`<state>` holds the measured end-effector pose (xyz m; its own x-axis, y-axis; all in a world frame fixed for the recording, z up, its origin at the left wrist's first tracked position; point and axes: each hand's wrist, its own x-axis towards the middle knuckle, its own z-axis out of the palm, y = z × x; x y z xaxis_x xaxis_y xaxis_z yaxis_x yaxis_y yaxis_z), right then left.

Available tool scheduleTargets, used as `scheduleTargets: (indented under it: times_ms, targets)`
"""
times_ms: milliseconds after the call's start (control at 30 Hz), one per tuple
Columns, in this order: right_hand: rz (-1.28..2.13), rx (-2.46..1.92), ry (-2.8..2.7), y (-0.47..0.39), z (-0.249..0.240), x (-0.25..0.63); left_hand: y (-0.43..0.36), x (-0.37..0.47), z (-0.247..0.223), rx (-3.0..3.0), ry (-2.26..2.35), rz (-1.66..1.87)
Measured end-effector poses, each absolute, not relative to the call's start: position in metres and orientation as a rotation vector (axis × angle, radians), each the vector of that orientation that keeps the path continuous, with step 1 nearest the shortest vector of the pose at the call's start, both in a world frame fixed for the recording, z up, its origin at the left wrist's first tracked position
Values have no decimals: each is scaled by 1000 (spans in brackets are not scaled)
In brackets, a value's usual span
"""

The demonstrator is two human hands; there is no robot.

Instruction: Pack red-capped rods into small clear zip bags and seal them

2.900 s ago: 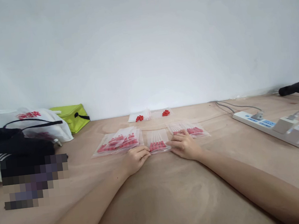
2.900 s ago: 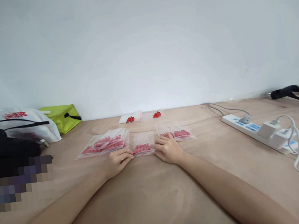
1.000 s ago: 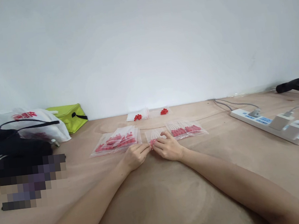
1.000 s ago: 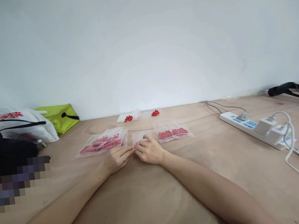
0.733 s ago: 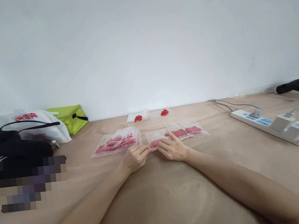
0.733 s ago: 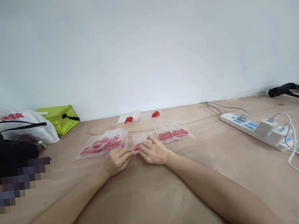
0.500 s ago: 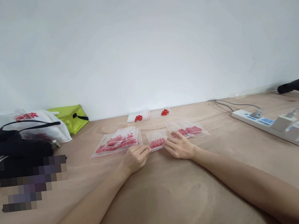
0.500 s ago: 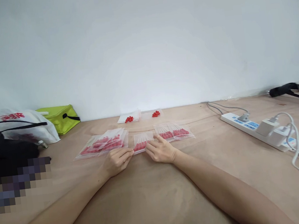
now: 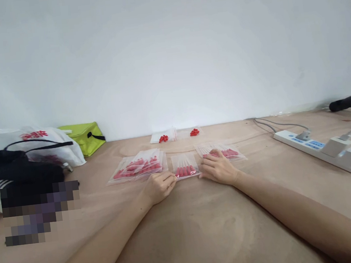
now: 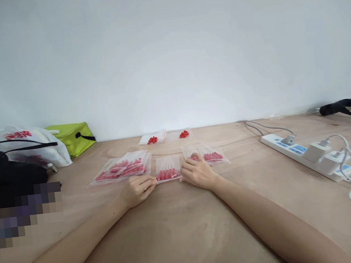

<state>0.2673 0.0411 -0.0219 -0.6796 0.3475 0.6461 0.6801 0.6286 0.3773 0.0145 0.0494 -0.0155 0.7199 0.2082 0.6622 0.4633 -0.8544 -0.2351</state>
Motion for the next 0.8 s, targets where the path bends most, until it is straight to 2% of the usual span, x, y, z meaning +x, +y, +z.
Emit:
scheduleTargets:
  times_ms: [233,533,667,800]
  targets:
    - [-513,-1133,-2305,42,-23,289,48,21,-14,-2530,-579,-717]
    - [-666,-1216,-2477,58,-31,290,63,41,-19,-2450,-728,-394]
    - [-606,-1266,-2476,58,-32,287,69,44,-6,-2455,-919,-253]
    - [-522,-1323,-2334,56,-36,273,64,35,6,-2489,-953,-259]
